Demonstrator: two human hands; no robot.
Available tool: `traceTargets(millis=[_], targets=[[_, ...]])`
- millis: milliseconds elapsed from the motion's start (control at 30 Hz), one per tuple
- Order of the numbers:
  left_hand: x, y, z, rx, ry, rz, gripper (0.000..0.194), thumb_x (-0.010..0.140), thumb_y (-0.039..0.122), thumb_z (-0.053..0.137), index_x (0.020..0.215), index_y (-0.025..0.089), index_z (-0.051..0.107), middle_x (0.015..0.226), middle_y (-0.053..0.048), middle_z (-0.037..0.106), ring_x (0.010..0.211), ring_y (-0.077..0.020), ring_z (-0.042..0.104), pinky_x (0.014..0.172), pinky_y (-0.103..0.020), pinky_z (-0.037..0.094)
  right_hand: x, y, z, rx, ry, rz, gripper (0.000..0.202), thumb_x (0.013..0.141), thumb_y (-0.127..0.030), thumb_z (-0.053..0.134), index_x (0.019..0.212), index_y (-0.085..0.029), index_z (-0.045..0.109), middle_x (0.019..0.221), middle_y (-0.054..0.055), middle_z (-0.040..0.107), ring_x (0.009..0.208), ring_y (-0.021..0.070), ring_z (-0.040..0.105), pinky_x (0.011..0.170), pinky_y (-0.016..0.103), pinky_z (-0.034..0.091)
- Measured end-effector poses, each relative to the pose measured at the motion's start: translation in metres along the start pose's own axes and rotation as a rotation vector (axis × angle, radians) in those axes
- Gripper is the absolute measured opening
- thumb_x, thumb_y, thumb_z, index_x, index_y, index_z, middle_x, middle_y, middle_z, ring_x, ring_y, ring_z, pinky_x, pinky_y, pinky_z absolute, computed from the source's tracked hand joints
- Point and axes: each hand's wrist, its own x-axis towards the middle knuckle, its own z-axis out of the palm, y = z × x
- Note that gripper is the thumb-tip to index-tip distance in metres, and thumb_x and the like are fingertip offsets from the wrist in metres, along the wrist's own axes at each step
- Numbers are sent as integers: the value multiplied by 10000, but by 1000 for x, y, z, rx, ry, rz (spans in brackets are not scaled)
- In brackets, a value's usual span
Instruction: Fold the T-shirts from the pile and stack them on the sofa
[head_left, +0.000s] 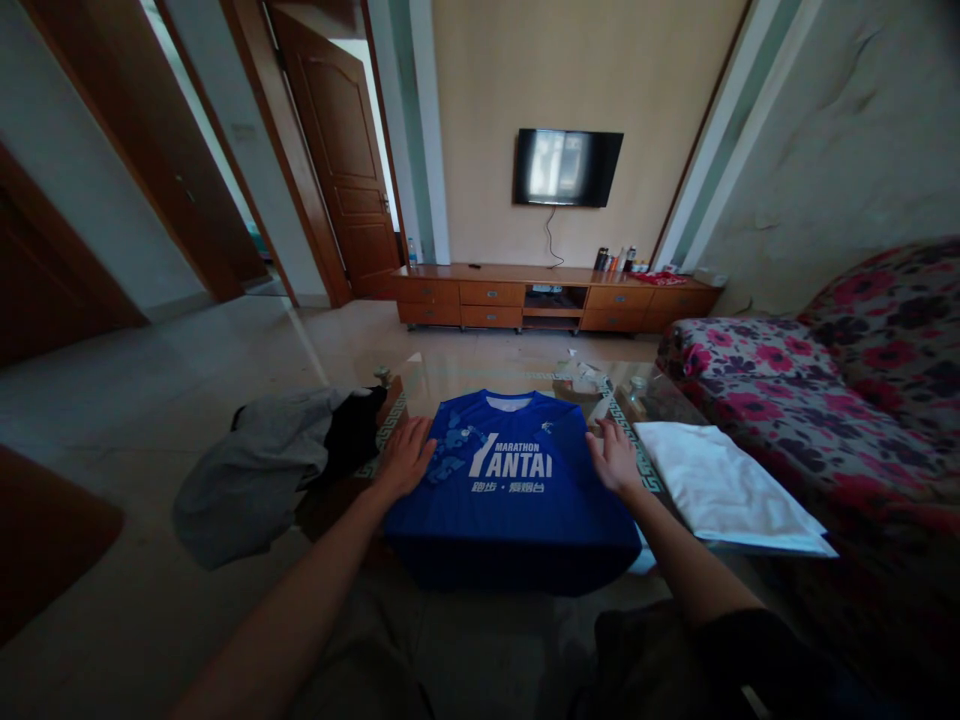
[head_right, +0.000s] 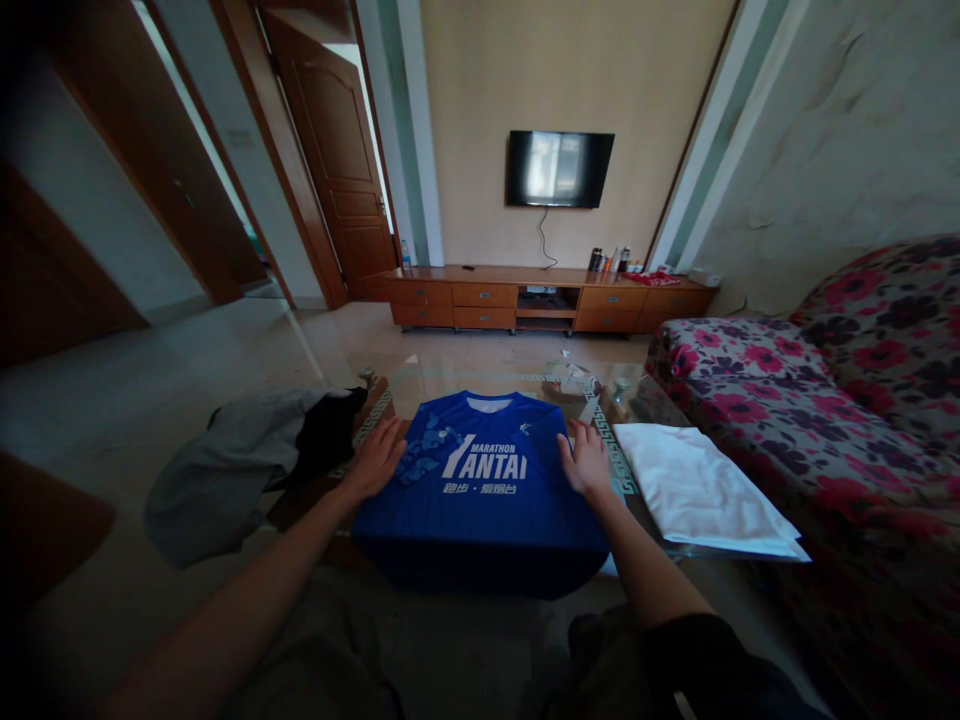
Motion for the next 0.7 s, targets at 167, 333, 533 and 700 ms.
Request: traceTargets(millis=[167,333,533,700], targets=[[-27,-6,-34,-268,-366,-105,557,949,607,387,750,188,696,718,-55,683,712,-200,640,737,-315,505,-30,7,-36,383,-396,36,607,978,-630,321,944,-164,709,703,74,706,679,215,662,704,319,503],[-76,-30,-49,-750,-1039,-297,477,826,603,552,661,175,680,505,-16,565,451,-152,491,491,-273,400,-81,31,-58,796,-1010,159,443,885,-543,568,806,-133,717,607,44,669,535,135,615,512,217,394],[-118,-69,-49,-783,-1591,-391,383,762,558,678,922,220,760,866,-97,756,719,-231,707,600,-308,513,-121,69,-64,623,-1619,214,368,813,-458,661,934,-135,788,893,109,767,705,144,698,577,187,472],[-131,-85,-21,-514,-1578,-497,515,637,544,758,1061,265,672,1069,-103,747,877,-281,740,602,-308,512,-128,97,-34,270,-1442,460,543,665,-389,742,1182,-236,682,897,64,730,585,139,657,460,185,432]])
